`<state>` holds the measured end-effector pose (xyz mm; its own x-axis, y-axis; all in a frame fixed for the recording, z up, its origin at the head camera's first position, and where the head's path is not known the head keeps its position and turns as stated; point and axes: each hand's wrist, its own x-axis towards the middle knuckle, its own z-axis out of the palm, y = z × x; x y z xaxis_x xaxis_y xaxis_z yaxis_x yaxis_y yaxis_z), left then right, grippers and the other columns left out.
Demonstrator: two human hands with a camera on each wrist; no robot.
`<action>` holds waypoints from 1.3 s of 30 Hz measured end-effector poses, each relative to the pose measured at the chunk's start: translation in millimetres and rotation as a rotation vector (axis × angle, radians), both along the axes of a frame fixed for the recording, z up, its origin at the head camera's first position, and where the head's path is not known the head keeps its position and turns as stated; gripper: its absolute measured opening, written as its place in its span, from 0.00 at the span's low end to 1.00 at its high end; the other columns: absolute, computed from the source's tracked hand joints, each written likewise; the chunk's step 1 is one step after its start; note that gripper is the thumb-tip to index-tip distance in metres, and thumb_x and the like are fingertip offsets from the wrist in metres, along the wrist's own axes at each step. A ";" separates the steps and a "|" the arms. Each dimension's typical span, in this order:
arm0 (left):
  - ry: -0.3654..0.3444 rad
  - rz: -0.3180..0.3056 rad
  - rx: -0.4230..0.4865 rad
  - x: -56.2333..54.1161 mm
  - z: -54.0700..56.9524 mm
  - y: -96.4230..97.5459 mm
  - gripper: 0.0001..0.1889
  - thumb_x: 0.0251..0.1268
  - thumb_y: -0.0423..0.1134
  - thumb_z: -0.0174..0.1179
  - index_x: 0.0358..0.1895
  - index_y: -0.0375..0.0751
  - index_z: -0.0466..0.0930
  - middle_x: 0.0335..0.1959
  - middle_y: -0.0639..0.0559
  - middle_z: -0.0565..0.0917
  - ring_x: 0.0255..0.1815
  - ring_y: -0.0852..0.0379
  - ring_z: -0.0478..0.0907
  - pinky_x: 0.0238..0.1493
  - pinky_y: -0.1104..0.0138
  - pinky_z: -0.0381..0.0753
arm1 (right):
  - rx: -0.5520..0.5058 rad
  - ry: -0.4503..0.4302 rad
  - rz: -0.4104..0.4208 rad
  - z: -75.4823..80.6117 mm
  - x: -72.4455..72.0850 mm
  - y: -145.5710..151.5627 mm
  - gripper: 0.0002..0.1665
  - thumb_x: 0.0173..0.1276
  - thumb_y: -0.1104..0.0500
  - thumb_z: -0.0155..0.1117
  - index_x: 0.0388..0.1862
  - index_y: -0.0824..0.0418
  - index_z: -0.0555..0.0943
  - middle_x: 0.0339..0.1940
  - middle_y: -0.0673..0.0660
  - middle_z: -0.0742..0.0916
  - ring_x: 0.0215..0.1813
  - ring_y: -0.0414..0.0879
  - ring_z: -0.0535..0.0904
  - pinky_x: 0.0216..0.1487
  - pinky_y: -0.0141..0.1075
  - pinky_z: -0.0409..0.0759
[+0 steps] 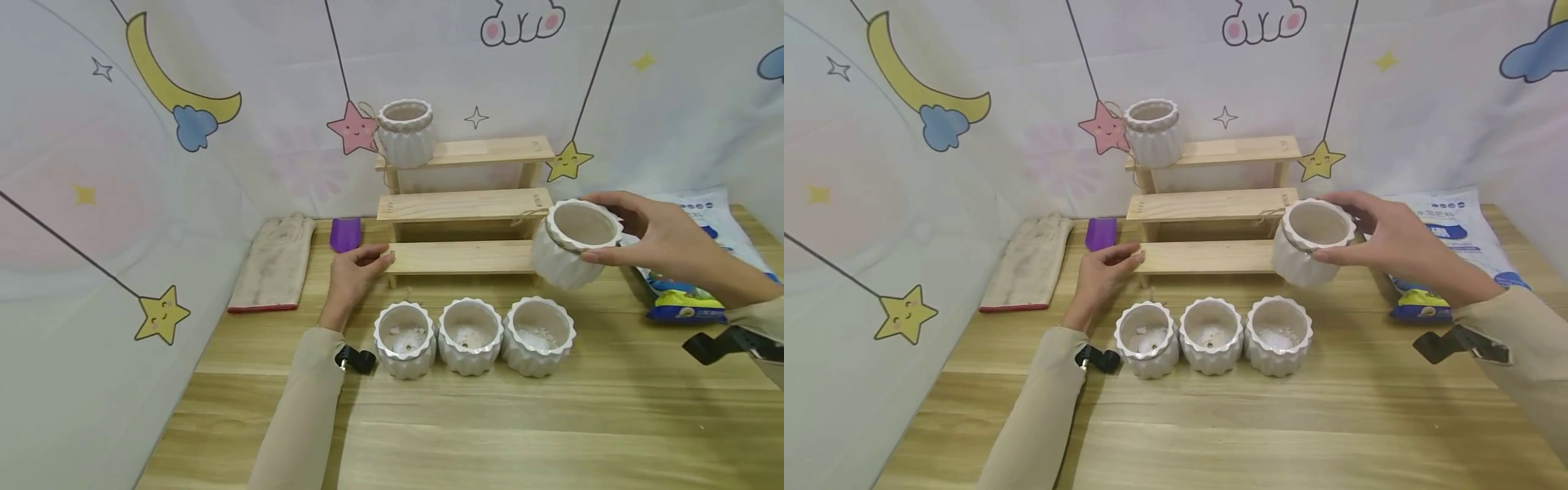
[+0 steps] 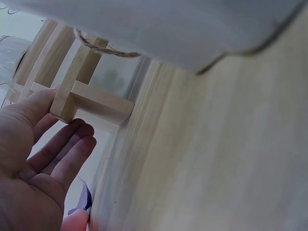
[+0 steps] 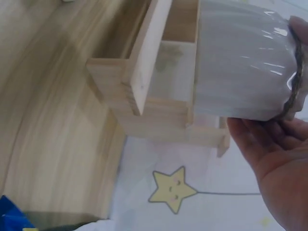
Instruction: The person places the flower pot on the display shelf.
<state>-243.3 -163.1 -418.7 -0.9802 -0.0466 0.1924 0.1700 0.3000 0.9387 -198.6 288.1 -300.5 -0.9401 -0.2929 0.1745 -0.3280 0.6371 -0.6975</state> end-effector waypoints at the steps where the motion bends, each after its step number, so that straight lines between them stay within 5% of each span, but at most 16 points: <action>1: 0.000 -0.001 0.000 0.0 0.0 0.0 0.15 0.68 0.37 0.75 0.54 0.35 0.91 0.50 0.43 0.91 0.47 0.53 0.87 0.47 0.70 0.84 | -0.005 -0.002 0.001 2.2 -2.2 -1.5 0.48 0.61 0.62 0.84 0.78 0.52 0.73 0.61 0.54 0.83 0.54 0.31 0.80 0.45 0.20 0.76; 25: -0.009 0.002 0.003 2.7 1.6 0.6 0.15 0.68 0.37 0.75 0.55 0.36 0.91 0.50 0.43 0.91 0.48 0.53 0.86 0.47 0.71 0.83 | -0.052 0.013 0.034 51.9 -69.9 -45.9 0.43 0.65 0.51 0.83 0.76 0.55 0.75 0.60 0.54 0.85 0.56 0.39 0.81 0.48 0.23 0.76; 39: -0.001 -0.007 -0.007 0.7 -0.9 -1.2 0.15 0.68 0.38 0.75 0.54 0.37 0.91 0.50 0.44 0.91 0.48 0.52 0.86 0.46 0.71 0.83 | -0.038 0.019 0.021 73.0 -111.4 -79.2 0.49 0.64 0.43 0.82 0.78 0.57 0.73 0.66 0.57 0.82 0.61 0.46 0.77 0.53 0.31 0.73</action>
